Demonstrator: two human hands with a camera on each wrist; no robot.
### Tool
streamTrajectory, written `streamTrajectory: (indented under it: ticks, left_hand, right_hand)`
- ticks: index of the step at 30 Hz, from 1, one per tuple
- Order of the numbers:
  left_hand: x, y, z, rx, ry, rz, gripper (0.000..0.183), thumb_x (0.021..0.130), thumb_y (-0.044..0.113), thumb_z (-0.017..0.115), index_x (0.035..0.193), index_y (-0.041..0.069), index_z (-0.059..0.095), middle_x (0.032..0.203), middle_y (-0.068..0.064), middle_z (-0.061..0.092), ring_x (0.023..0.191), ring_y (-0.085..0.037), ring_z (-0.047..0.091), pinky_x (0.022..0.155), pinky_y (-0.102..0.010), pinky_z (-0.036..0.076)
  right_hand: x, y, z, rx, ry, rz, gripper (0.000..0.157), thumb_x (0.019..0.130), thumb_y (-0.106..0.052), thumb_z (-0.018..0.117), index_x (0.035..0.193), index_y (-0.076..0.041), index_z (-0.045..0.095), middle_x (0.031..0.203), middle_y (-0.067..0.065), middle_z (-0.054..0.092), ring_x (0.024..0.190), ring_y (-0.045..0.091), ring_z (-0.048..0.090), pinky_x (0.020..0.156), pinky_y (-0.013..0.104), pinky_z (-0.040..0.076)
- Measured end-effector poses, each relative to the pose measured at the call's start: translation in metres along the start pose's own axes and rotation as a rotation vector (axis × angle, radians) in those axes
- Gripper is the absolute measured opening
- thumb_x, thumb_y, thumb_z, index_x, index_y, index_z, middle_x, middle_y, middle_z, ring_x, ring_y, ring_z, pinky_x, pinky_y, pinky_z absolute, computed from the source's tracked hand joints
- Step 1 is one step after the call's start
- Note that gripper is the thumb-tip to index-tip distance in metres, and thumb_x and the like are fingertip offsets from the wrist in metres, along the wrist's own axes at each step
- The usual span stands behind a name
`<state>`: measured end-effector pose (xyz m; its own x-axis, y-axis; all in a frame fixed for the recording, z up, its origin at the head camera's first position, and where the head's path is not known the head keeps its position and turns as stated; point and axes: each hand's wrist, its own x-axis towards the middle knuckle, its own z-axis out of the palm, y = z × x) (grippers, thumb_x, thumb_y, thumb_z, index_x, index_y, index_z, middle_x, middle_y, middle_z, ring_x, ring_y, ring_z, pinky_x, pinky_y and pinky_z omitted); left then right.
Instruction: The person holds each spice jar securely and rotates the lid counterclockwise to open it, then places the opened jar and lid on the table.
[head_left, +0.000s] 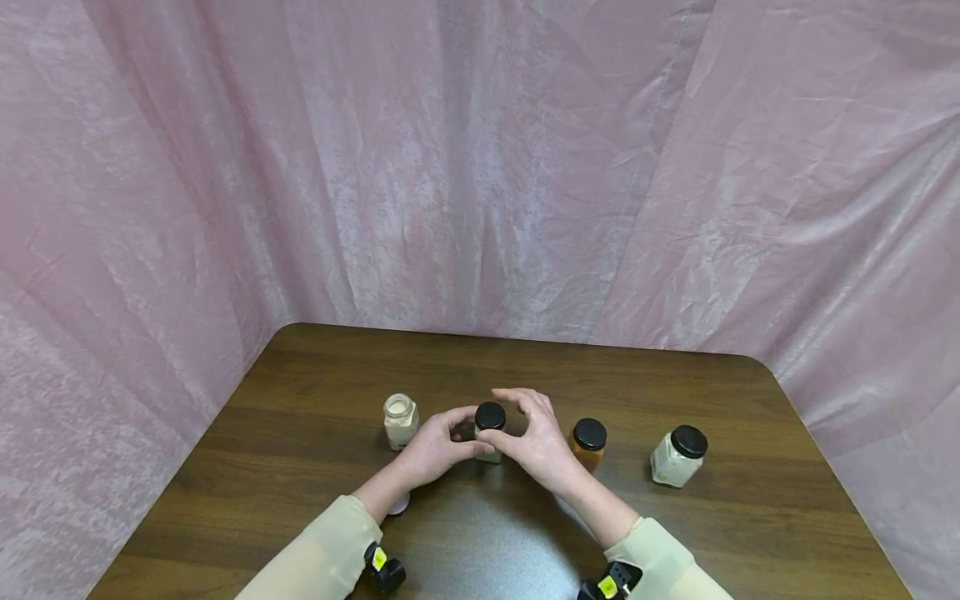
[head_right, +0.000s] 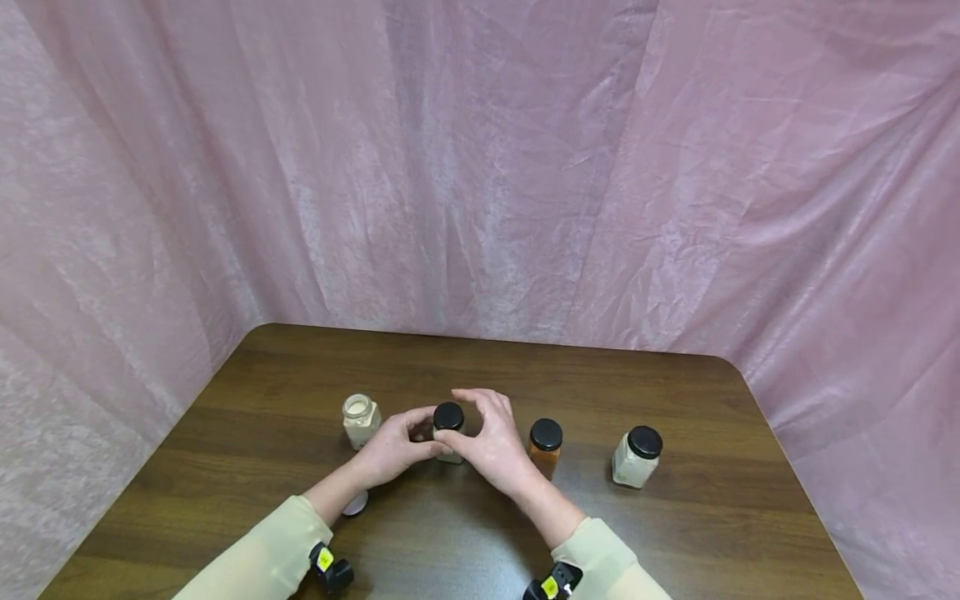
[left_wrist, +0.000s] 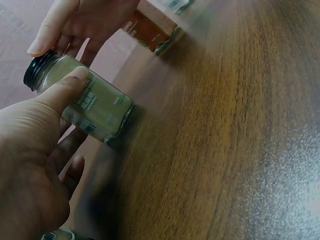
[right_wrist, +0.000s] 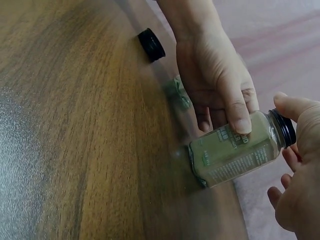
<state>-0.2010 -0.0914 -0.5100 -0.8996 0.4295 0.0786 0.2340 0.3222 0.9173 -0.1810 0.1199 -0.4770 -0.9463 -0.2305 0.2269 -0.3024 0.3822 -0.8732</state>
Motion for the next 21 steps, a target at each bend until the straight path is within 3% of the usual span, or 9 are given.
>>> streamTrajectory:
  ticks: [7,14,21]
  left_hand:
    - [0.0004,-0.0011,0.0002,-0.018,0.001,-0.007,0.053,0.089,0.025,0.083,0.137,0.017,0.063,0.124,0.003,0.069,0.113,-0.016,0.065,0.09,-0.034,0.053]
    - [0.0006,-0.0019,0.001,-0.034,0.003,-0.016,0.053,0.089,0.027,0.083,0.137,0.019,0.064,0.124,0.003,0.069,0.113,-0.016,0.064,0.089,-0.034,0.054]
    - [-0.0001,-0.0016,0.0021,-0.078,0.003,-0.012,0.054,0.089,0.021,0.083,0.139,0.017,0.062,0.127,0.0,0.068,0.115,-0.022,0.065,0.087,-0.032,0.055]
  right_hand:
    - [0.0006,-0.0016,0.0045,-0.02,0.046,0.02,0.059,0.078,-0.033,0.091,0.129,-0.015,0.066,0.127,-0.007,0.058,0.125,0.019,0.041,0.101,0.046,0.036]
    - [0.0,-0.0048,0.0055,0.007,0.064,0.04,0.049,0.079,-0.031,0.091,0.121,-0.022,0.068,0.122,-0.008,0.06,0.12,0.019,0.045,0.099,0.047,0.039]
    - [-0.0004,-0.007,0.0059,0.028,0.067,0.039,0.045,0.08,-0.031,0.089,0.12,-0.023,0.07,0.119,-0.009,0.062,0.117,0.018,0.047,0.098,0.047,0.04]
